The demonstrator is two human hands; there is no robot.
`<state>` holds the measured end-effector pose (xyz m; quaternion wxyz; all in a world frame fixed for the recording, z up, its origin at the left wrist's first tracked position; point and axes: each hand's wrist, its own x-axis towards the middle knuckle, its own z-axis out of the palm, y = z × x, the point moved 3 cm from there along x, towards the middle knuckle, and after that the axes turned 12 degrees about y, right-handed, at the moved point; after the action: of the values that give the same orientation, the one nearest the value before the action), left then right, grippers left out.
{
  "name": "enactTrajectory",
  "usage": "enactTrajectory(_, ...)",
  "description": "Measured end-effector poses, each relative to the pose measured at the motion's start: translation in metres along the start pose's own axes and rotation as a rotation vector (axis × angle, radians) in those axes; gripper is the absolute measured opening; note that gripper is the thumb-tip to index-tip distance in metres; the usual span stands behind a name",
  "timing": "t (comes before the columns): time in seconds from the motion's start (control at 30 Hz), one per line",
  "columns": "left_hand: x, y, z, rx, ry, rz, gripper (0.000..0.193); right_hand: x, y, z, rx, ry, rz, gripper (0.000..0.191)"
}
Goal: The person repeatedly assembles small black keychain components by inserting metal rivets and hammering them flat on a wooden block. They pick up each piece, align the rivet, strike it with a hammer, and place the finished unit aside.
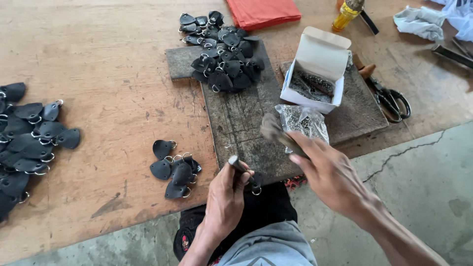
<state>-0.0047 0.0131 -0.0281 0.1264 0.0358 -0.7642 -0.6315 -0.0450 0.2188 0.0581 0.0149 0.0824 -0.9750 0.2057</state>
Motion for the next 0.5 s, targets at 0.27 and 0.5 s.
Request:
enactTrajectory(0.27, -0.002, 0.002, -0.004, -0.031, 0.007, -0.087, 0.01, 0.042, -0.01, 0.048, -0.09, 0.359, -0.449, 0.052)
enactTrajectory(0.5, -0.005, 0.004, -0.006, -0.024, 0.013, -0.09, 0.016, -0.009, -0.031, 0.065, 0.288, -0.134, -0.271, 0.07)
